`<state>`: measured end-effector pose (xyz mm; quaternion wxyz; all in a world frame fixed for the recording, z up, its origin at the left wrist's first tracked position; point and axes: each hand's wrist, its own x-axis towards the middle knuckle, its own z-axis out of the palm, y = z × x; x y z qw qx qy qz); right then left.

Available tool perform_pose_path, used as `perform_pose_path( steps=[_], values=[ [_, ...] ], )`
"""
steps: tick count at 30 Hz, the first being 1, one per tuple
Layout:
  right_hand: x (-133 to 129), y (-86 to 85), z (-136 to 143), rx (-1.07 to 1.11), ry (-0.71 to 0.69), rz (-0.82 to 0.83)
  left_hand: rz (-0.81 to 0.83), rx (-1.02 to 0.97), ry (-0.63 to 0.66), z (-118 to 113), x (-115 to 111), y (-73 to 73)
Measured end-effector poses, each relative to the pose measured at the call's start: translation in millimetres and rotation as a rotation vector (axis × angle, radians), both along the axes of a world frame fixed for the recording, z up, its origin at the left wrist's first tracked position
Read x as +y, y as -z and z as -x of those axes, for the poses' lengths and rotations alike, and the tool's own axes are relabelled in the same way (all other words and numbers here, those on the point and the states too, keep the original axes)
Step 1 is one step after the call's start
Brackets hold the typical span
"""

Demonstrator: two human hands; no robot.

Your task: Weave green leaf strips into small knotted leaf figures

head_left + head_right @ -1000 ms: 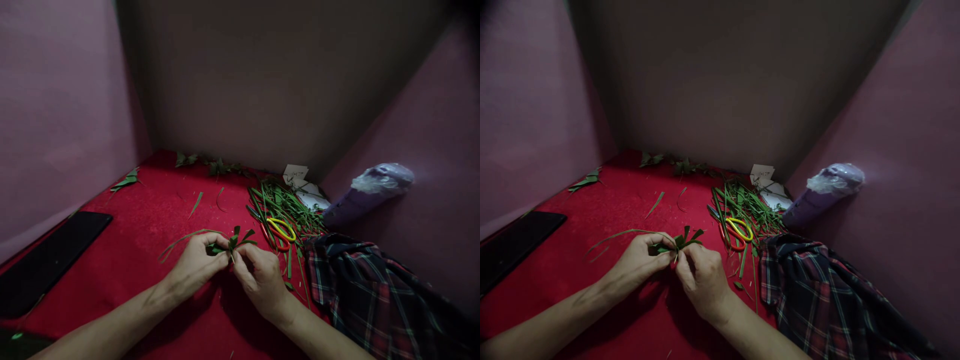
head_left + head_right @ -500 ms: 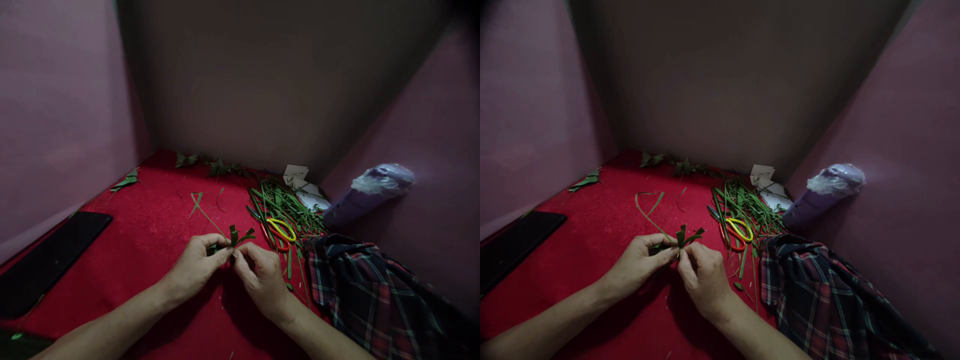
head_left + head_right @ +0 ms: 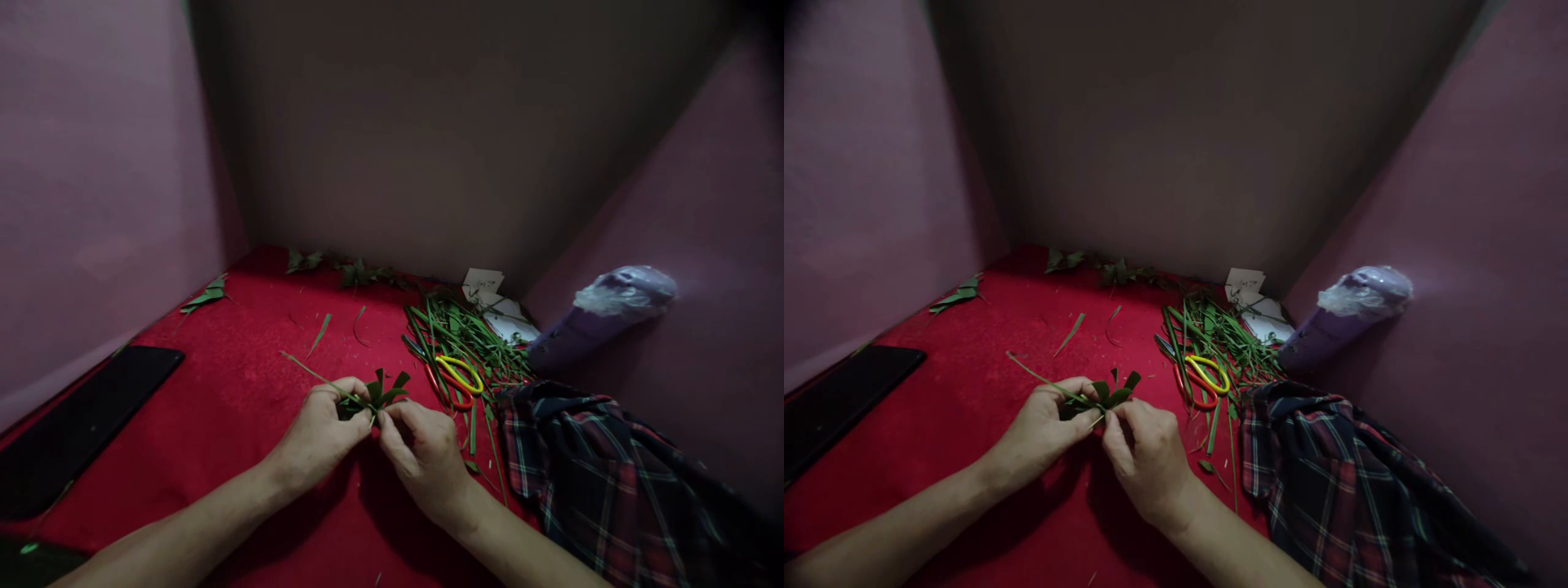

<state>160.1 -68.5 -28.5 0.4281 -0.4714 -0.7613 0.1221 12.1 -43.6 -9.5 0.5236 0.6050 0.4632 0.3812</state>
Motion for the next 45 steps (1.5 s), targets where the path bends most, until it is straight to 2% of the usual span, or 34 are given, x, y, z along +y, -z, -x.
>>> perform_pose_path(
  steps=[7, 13, 22, 27, 31, 39, 45],
  values=[
    [0, -1.4, -2, 0.032, -0.035, 0.093, -0.012, -0.014, -0.003, 0, -2, -1.4],
    [-2, -1.4, -1, 0.023, -0.023, 0.103, -0.030, -0.015, 0.060, 1, -1, -1.5],
    [1, 1.2, -1, 0.082, -0.031, 0.122, 0.000, -0.102, 0.050, 0, -1, 2.7],
    [0, 0.3, -3, 0.084, -0.044, 0.158, -0.054, -0.007, 0.032, 1, -3, 1.6],
    [-1, -0.4, -2, 0.064, -0.038, 0.141, -0.108, 0.075, 0.034, 1, -5, 1.5],
    [-1, 4.2, 0, -0.010, 0.012, 0.024, -0.163, 0.110, 0.033, -1, -5, 6.2],
    [0, 8.4, 1, -0.012, 0.013, 0.024, -0.195, 0.130, 0.018, 0, -6, 8.6]
  ],
)
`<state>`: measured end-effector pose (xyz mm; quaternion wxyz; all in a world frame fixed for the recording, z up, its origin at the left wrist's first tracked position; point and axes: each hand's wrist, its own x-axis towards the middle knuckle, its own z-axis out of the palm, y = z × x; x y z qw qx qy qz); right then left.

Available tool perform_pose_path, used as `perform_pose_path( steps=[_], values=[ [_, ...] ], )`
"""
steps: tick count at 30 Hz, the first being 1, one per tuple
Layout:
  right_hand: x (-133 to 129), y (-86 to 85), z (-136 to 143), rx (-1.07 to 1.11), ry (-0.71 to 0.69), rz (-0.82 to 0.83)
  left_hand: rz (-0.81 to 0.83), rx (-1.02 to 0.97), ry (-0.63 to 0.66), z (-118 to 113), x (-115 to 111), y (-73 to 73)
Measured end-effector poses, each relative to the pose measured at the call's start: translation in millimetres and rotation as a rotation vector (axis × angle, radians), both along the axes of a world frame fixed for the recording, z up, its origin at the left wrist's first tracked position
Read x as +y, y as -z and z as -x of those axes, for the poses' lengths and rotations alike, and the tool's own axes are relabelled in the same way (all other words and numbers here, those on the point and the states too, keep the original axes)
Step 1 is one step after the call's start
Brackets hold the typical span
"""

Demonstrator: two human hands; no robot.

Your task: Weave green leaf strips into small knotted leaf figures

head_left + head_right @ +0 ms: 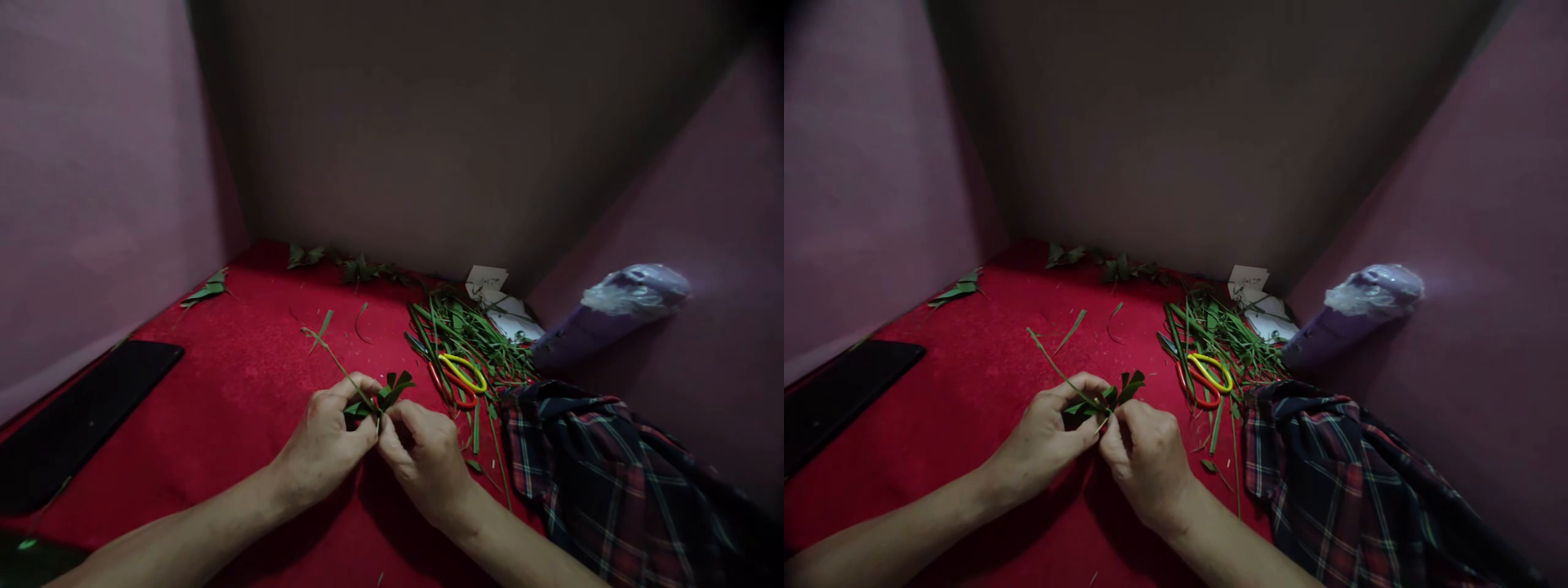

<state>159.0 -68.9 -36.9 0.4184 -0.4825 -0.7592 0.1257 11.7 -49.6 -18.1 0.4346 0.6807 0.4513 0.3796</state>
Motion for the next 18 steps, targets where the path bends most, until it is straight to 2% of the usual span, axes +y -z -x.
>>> perform_pose_path(
  steps=[10, 18],
  values=[
    [-0.7, -7.2, -1.6, 0.055, -0.039, 0.071, 0.006, 0.002, 0.003, -1.2, -0.9, -2.2],
    [-1.9, -4.7, -0.6, -0.018, -0.015, 0.064, -0.098, 0.110, -0.023, -1.2, -3.4, -7.3]
  ],
)
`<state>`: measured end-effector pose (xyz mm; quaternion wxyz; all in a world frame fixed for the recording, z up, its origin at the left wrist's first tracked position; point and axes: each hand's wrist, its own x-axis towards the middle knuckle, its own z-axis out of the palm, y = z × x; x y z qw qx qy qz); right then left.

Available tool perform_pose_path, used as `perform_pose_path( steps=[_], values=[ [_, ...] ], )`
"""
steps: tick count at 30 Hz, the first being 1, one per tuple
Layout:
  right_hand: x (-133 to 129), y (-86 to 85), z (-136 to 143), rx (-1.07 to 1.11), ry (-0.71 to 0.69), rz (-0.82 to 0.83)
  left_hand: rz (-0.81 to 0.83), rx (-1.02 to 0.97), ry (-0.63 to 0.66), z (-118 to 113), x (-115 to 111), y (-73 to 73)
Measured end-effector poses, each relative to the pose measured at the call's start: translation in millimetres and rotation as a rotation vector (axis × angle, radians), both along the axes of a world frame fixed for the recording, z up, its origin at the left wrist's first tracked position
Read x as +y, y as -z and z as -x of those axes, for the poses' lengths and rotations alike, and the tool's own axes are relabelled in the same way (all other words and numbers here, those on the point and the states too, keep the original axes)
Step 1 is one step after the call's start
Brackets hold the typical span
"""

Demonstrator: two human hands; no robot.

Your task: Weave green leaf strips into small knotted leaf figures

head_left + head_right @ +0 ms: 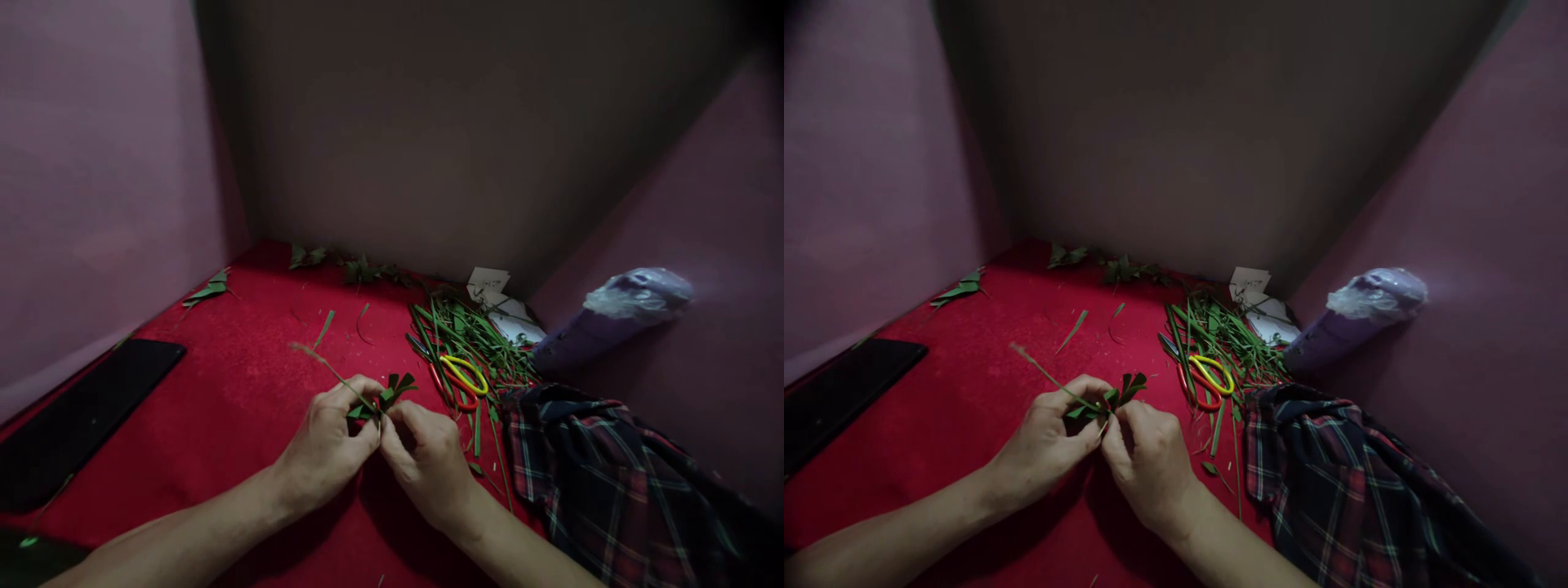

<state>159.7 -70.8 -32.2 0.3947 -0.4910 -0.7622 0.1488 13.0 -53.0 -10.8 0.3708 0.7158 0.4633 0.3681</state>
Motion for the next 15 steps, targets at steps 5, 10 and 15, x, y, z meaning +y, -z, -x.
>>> perform_pose_path(
  steps=[5, 10, 15],
  values=[
    [2.5, 0.6, 0.8, -0.028, 0.016, -0.116, -0.008, -0.009, 0.000, -1.2, 0.5, 0.3],
    [2.8, 0.7, 0.6, -0.009, 0.011, -0.143, 0.006, -0.051, 0.034, -0.1, 0.5, 2.7],
    [2.2, 0.8, 0.9, 0.024, -0.003, -0.129, 0.015, -0.085, 0.051, 0.4, -0.7, 0.4]
  ],
)
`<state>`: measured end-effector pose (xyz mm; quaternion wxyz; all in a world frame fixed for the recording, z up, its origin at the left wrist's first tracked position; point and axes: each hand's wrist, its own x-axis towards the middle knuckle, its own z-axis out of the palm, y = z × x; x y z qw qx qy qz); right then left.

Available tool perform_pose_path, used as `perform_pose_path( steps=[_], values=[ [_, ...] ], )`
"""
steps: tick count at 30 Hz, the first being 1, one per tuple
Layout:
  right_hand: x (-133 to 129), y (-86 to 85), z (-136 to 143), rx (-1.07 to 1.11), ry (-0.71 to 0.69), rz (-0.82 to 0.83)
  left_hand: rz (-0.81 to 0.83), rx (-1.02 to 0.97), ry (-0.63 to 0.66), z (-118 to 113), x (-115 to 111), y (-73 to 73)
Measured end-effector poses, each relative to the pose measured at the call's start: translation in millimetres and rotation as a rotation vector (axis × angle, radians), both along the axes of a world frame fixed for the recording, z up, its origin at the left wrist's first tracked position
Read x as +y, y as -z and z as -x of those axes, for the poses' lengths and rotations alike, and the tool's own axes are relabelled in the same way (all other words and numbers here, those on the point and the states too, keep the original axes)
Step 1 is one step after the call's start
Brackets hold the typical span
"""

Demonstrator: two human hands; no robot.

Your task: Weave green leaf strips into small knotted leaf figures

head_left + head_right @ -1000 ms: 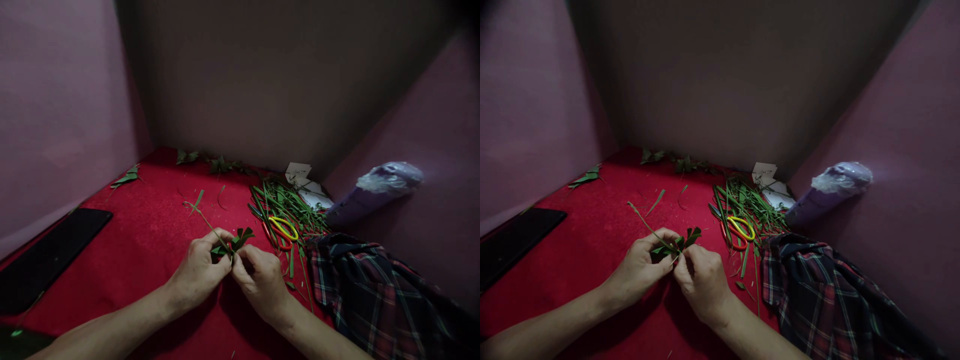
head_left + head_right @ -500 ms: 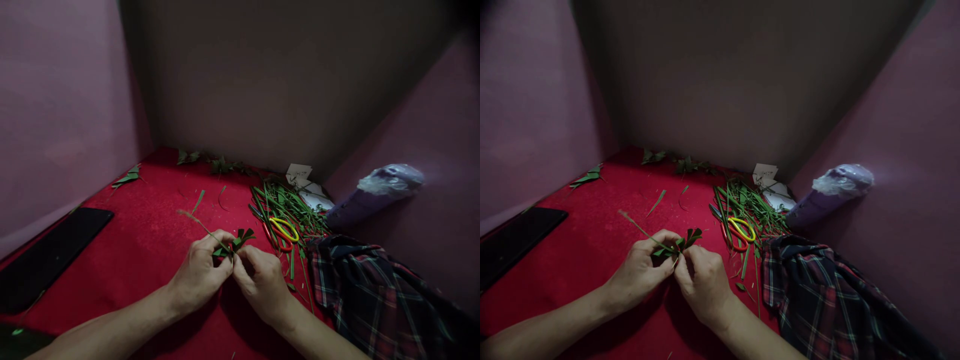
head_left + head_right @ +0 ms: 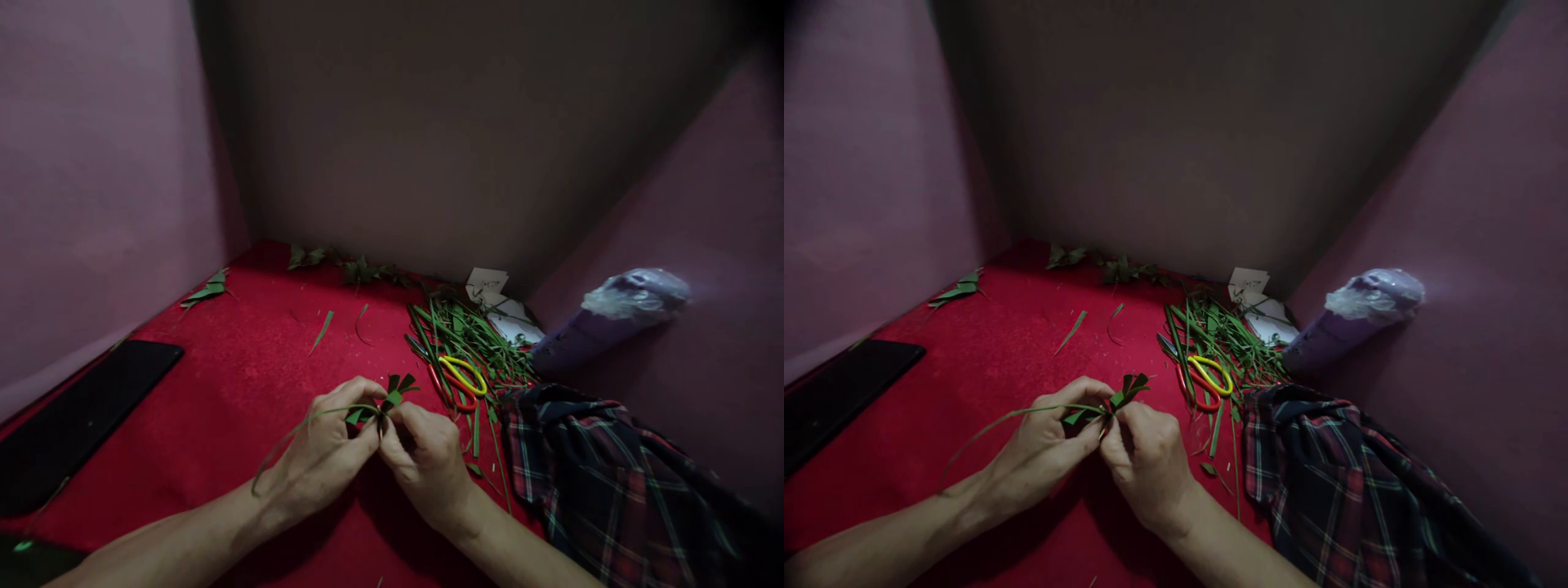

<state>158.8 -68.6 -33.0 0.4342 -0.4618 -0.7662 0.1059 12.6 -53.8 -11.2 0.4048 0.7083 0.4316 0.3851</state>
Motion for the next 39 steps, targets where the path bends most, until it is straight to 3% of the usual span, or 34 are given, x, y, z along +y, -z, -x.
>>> perform_pose_path(
  steps=[12, 18, 21, 27, 35, 39],
  values=[
    [2, -1.3, -2, 0.042, 0.017, 0.050, 0.036, -0.010, -0.031, 0, 1, -1.9],
    [4, -4.2, -6, 0.041, 0.058, 0.003, -0.181, 0.104, -0.064, 2, 1, -6.2],
    [3, -4.0, -6, 0.045, 0.029, -0.011, -0.192, 0.120, -0.027, 3, 3, -7.2],
    [1, -8.9, -5, 0.061, 0.011, -0.057, -0.143, 0.039, 0.083, 5, 7, -6.2],
    [-9, -16.4, -11, 0.081, -0.001, -0.175, -0.132, -0.069, 0.068, 5, 7, -7.5],
    [-9, -16.2, -15, -0.059, -0.090, -0.282, -0.139, -0.103, 0.057, 5, 7, -5.9]
  ],
)
